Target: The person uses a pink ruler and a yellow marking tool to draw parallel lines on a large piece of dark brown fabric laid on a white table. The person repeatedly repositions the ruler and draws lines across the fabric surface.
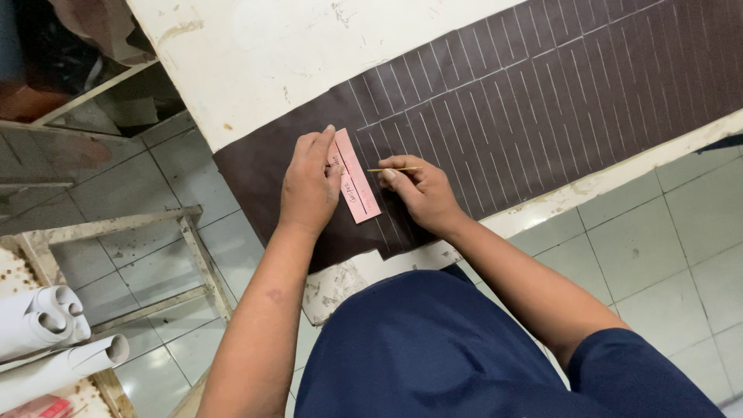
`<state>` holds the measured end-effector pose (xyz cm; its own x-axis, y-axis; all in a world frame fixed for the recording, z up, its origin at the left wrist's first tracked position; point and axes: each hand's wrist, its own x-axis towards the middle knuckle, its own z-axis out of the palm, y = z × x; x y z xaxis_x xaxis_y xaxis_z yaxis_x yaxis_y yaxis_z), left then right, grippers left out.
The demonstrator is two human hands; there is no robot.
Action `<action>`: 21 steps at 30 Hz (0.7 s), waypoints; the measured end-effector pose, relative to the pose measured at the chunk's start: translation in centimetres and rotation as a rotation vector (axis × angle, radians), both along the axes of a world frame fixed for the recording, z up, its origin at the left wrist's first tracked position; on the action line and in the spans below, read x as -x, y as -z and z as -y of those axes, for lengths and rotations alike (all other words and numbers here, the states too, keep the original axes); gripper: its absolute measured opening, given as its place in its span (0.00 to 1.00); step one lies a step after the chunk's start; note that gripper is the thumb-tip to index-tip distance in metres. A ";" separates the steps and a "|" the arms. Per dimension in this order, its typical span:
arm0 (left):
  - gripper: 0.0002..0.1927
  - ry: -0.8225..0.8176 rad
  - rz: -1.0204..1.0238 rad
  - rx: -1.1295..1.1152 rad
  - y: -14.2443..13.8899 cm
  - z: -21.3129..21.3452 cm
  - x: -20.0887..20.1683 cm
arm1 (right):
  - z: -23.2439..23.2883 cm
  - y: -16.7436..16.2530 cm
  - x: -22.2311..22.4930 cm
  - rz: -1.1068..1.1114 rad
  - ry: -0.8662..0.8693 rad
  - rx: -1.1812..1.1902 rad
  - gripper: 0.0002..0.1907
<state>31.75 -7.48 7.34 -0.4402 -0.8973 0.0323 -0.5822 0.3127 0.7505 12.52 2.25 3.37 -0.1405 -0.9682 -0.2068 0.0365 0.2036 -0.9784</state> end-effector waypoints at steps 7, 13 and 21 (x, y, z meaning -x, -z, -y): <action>0.28 -0.025 0.019 -0.001 -0.2 -0.2 0.2 | 0.4 -0.1 -0.3 -0.071 -0.011 -0.034 0.12; 0.29 -0.022 0.027 0.007 -0.3 -0.2 0.3 | 0.5 -0.6 -0.4 -0.156 -0.026 -0.048 0.12; 0.28 -0.023 0.036 0.000 -0.3 -0.2 0.3 | 0.7 -0.9 -0.5 -0.184 -0.031 -0.036 0.12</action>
<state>31.48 -7.29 7.67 -0.4204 -0.9072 0.0171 -0.6159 0.2992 0.7288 13.00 1.56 4.31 -0.1492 -0.9652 -0.2149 -0.1491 0.2368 -0.9601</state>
